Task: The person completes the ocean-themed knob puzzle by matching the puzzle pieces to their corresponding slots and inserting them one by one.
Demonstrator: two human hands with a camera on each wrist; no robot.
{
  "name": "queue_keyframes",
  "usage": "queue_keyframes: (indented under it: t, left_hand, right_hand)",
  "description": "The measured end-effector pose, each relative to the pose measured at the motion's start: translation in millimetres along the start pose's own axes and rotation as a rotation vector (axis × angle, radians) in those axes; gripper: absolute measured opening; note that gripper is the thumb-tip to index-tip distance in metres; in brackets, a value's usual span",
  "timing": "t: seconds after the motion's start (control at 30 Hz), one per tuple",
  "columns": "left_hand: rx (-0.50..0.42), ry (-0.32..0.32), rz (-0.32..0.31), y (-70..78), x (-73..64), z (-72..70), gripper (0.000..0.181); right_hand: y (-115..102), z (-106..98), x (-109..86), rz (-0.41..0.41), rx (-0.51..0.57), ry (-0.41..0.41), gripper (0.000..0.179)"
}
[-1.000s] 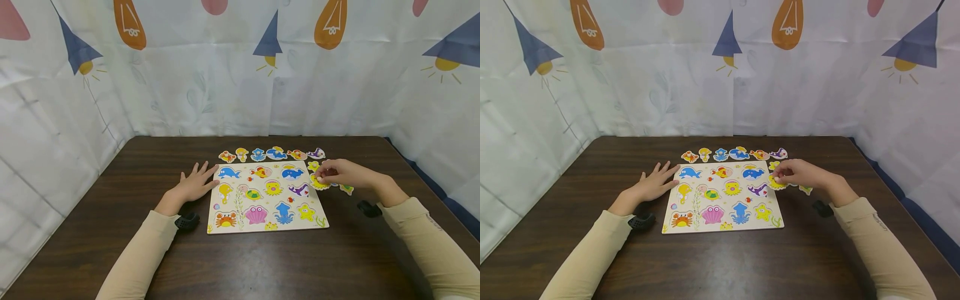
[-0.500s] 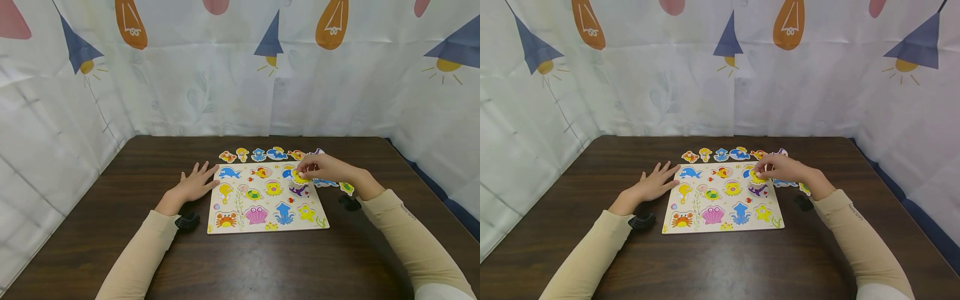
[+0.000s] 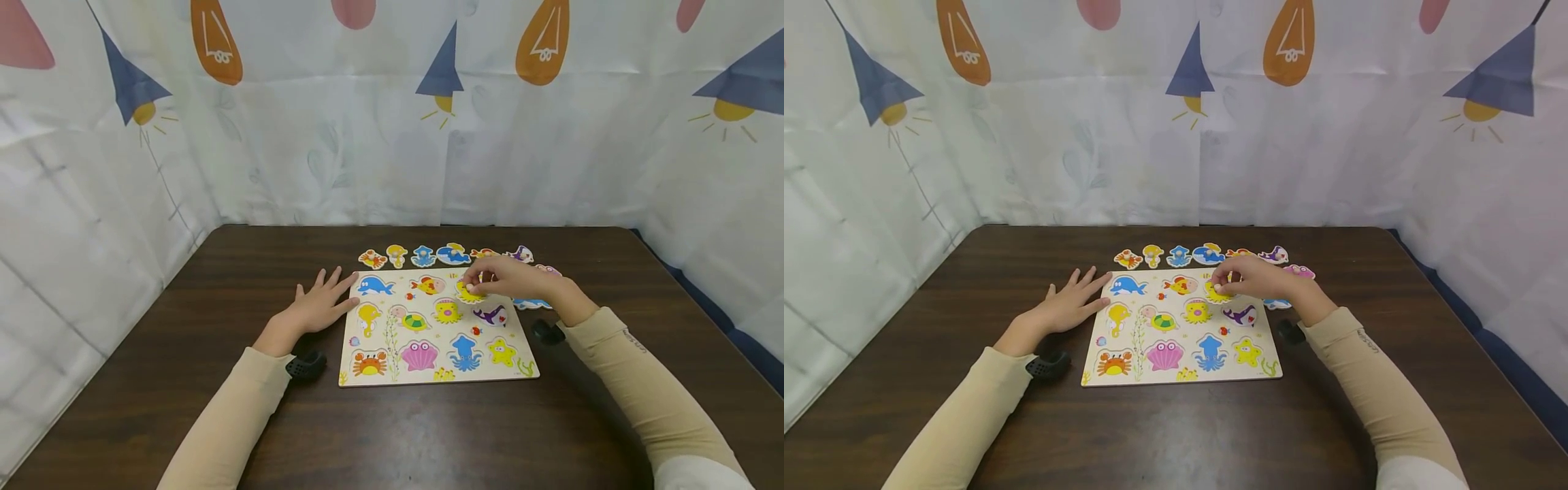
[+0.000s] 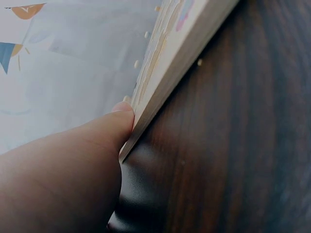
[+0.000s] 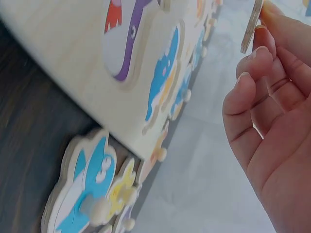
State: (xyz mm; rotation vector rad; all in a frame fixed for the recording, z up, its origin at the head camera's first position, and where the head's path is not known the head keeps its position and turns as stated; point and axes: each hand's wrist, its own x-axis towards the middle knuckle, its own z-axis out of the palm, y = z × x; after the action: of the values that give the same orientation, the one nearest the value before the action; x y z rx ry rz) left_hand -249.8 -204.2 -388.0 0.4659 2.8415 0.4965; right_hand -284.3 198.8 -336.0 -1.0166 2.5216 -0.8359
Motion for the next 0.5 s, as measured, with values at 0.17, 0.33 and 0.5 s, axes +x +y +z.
queue_keyframes:
  t: [0.17, 0.33, 0.5]
  left_hand:
    - [0.001, -0.002, 0.000, -0.4, 1.1, 0.1, 0.074]
    - [0.001, 0.002, 0.002, -0.8, 0.7, 0.0, 0.074]
    - [0.001, 0.000, 0.008, -0.7, 0.3, 0.0, 0.073]
  right_hand:
    - [-1.2, 6.7, 11.1, -0.013, -0.040, -0.025, 0.014]
    - [-5.2, 12.5, 19.5, -0.019, -0.055, -0.062, 0.014]
    - [-10.0, 17.2, 24.1, -0.013, -0.051, -0.104, 0.012]
